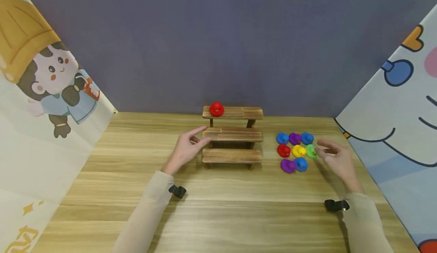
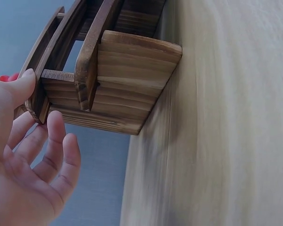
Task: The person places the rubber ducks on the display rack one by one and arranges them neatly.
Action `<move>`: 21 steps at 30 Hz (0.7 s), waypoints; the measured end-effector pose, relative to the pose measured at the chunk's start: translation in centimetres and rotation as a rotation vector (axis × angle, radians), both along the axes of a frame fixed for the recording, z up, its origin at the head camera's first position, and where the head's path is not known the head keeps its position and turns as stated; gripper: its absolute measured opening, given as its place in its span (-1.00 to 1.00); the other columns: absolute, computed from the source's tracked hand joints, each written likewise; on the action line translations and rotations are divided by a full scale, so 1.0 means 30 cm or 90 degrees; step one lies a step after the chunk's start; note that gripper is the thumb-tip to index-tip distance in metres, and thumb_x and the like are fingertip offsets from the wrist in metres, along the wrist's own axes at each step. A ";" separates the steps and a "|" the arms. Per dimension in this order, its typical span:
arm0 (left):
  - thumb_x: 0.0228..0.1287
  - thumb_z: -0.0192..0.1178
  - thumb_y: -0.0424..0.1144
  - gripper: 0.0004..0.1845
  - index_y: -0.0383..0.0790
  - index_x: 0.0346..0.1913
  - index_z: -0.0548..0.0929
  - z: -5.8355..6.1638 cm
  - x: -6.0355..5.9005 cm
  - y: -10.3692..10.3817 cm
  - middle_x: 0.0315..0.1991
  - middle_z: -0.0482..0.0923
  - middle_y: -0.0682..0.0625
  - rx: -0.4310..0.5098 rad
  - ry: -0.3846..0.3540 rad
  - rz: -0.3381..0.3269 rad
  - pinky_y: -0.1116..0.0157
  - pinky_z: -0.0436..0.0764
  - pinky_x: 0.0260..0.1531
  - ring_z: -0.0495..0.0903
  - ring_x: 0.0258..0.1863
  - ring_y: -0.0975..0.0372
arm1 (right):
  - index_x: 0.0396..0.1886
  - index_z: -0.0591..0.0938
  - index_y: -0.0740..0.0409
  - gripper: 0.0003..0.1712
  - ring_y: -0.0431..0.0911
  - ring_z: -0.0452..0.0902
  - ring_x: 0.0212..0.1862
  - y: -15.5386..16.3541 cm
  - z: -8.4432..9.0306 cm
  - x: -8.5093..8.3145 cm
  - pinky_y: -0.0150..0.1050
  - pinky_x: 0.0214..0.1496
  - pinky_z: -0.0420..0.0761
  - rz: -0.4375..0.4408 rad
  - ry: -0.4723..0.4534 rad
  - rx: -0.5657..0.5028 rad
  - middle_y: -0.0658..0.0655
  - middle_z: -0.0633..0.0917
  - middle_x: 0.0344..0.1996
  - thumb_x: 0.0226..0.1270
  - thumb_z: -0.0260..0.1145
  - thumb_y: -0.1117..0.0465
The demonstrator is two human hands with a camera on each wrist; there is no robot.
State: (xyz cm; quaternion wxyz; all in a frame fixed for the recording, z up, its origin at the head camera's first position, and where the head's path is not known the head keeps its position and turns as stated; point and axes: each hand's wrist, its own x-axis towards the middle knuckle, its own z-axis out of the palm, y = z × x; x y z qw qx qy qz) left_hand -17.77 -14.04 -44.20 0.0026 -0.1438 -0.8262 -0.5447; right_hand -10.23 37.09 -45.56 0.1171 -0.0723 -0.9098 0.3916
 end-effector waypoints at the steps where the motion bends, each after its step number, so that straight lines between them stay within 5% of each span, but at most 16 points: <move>1: 0.43 0.44 -0.04 -0.42 0.00 0.45 0.62 -0.001 0.000 0.001 -0.22 0.75 -0.23 0.001 -0.001 0.002 0.32 0.60 -0.49 0.65 -0.35 0.17 | 0.37 0.64 0.24 -0.40 -0.65 0.47 -0.19 0.004 -0.003 0.002 -0.55 -0.26 0.59 -0.002 -0.014 0.008 0.06 0.77 0.18 0.54 0.38 -0.06; 4: 0.43 0.44 -0.04 -0.41 0.00 0.46 0.61 -0.001 0.002 0.004 -0.21 0.75 -0.23 0.002 -0.008 0.007 0.31 0.61 -0.49 0.66 -0.33 0.15 | 0.42 0.61 0.21 -0.34 -0.64 0.43 -0.17 0.013 -0.012 0.005 -0.55 -0.23 0.57 0.001 -0.055 0.017 0.34 0.68 0.33 0.55 0.36 -0.11; 11: 0.43 0.43 -0.03 -0.41 -0.03 0.46 0.61 0.005 -0.012 0.009 -0.23 0.76 -0.20 0.001 -0.003 -0.005 0.32 0.62 -0.48 0.69 -0.33 0.12 | 0.44 0.58 0.23 -0.31 -0.52 0.45 -0.09 0.019 -0.030 0.000 -0.61 -0.19 0.51 0.006 -0.095 0.030 0.42 0.62 0.36 0.55 0.36 -0.13; 18: 0.41 0.45 -0.05 -0.41 -0.03 0.45 0.63 -0.010 -0.010 0.001 -0.18 0.79 -0.22 -0.004 0.007 0.002 0.32 0.64 -0.45 0.69 -0.33 0.20 | 0.45 0.56 0.29 -0.31 0.29 0.69 0.16 0.026 -0.049 -0.001 -0.61 -0.19 0.52 0.037 -0.099 0.045 0.48 0.60 0.35 0.57 0.35 -0.09; 21: 0.40 0.46 -0.04 -0.41 -0.01 0.44 0.64 -0.010 -0.007 0.000 -0.18 0.78 -0.20 -0.009 0.001 0.003 0.32 0.63 -0.45 0.68 -0.32 0.21 | 0.44 0.55 0.32 -0.31 0.42 0.65 0.22 0.029 -0.050 0.002 -0.60 -0.20 0.51 0.045 -0.101 0.052 0.49 0.58 0.37 0.58 0.34 -0.08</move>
